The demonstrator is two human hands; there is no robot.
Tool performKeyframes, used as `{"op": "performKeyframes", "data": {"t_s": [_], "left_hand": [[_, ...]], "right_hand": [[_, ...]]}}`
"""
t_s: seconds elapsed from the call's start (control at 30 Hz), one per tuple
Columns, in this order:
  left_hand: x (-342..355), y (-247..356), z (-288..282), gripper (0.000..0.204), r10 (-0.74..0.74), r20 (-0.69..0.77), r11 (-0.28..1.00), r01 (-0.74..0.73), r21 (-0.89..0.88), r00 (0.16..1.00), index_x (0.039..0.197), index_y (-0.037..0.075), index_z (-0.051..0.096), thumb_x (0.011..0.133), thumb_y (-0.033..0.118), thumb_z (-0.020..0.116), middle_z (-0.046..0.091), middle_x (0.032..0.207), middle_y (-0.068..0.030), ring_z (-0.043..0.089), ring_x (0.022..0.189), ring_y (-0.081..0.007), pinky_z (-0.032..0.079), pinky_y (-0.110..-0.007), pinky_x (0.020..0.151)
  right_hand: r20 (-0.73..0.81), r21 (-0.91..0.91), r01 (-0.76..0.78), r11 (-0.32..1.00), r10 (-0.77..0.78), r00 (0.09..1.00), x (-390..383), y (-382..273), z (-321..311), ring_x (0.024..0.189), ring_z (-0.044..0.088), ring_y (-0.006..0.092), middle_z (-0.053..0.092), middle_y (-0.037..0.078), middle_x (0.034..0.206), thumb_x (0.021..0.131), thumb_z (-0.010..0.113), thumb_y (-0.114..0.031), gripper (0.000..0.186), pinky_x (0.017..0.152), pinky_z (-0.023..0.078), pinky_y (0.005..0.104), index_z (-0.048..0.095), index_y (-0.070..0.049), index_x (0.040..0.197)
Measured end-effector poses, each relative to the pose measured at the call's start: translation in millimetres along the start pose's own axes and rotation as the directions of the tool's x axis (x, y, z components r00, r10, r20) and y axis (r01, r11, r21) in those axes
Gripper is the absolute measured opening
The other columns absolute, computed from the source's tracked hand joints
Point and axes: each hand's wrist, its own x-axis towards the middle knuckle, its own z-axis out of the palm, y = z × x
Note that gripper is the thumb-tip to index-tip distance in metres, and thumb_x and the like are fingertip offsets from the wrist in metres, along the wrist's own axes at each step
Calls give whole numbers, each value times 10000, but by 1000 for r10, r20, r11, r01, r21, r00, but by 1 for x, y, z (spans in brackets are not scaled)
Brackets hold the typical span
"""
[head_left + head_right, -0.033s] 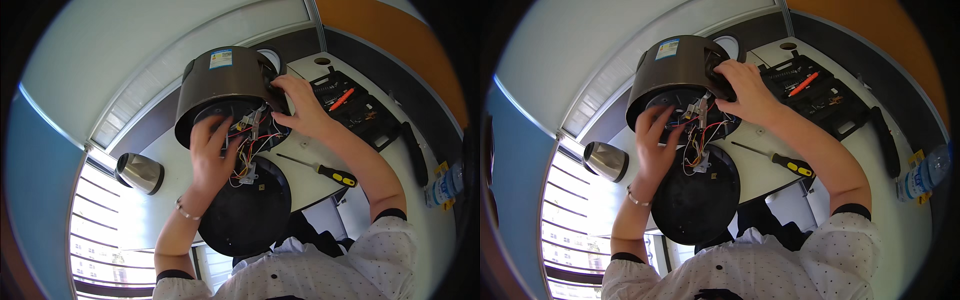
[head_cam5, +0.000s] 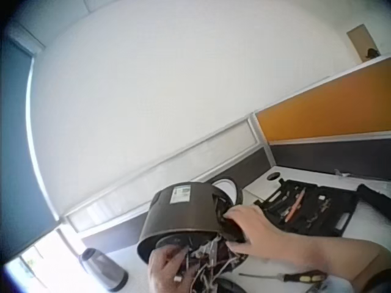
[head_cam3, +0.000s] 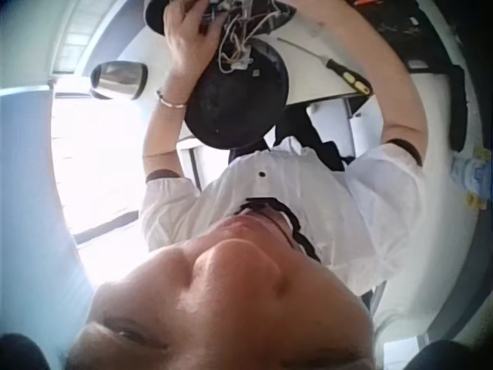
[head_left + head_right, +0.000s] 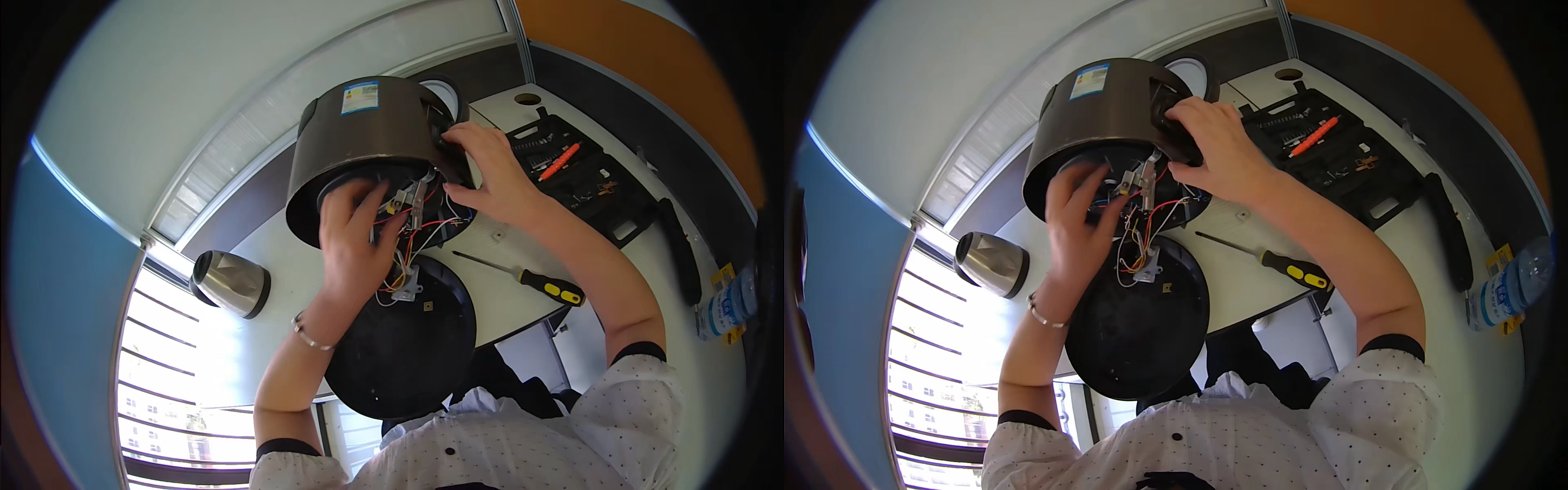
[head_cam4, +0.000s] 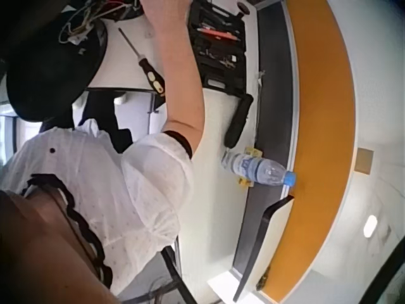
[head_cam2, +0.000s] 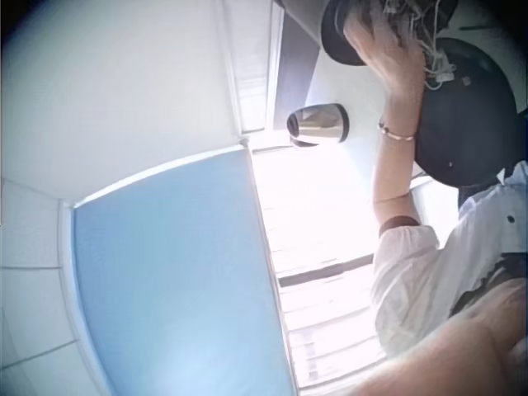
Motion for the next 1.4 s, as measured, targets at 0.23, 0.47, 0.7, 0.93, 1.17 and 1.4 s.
{"op": "performKeyframes", "data": {"t_s": [0.23, 0.47, 0.7, 0.93, 1.17, 1.4], "left_hand": [[36, 7, 44, 261, 37, -114, 999, -34, 28, 993, 882, -1, 668, 661, 93, 769, 596, 913, -127, 568, 844, -305, 449, -386, 762], [39, 6, 42, 195, 236, -176, 968, -215, 129, 956, 853, 19, 657, 670, 18, 724, 623, 840, -109, 601, 665, -272, 486, -324, 587], [43, -3, 45, 236, 430, -92, 871, -386, 305, 898, 900, 21, 675, 675, 19, 744, 643, 846, -110, 620, 648, -252, 486, -311, 552], [50, -4, 46, 201, 513, -82, 826, -465, 320, 855, 881, -8, 675, 685, -9, 718, 653, 873, -127, 626, 653, -267, 508, -305, 574], [52, -16, 41, 218, 674, 35, 674, -633, 380, 738, 896, -27, 662, 694, 55, 647, 625, 829, -108, 604, 637, -197, 484, -277, 537], [51, -15, 42, 207, 704, 40, 644, -662, 384, 709, 886, -29, 649, 694, 49, 646, 572, 748, -74, 538, 568, -169, 433, -261, 489]], "right_hand": [[3, -33, 19, 999, -19, 1000, 2, 3, -2, 1092, 481, 296, 509, 125, 1157, 641, 741, -131, 581, 985, 296, 395, 489, -39, 1157], [-113, -66, 81, 995, -88, 990, 2, 5, 0, 991, 515, 291, 526, 109, 1048, 574, 776, -168, 593, 915, 345, 387, 501, -37, 1084], [-167, -37, 77, 996, -82, 982, -2, 7, 6, 1020, 508, 281, 523, 109, 1047, 574, 785, -169, 608, 903, 340, 391, 491, -42, 1092], [-175, -44, 119, 992, -125, 976, -2, 10, 6, 1021, 505, 287, 510, 113, 1061, 570, 781, -150, 614, 892, 349, 394, 487, -39, 1098], [-190, -53, 39, 998, -49, 981, -3, 3, 6, 997, 511, 292, 497, 111, 1052, 560, 787, -160, 593, 860, 378, 388, 512, -31, 1069], [-161, 34, 21, 999, -16, 987, -4, 2, 6, 1044, 500, 337, 478, 154, 1132, 589, 763, -69, 605, 883, 424, 397, 495, -15, 1128]]}}
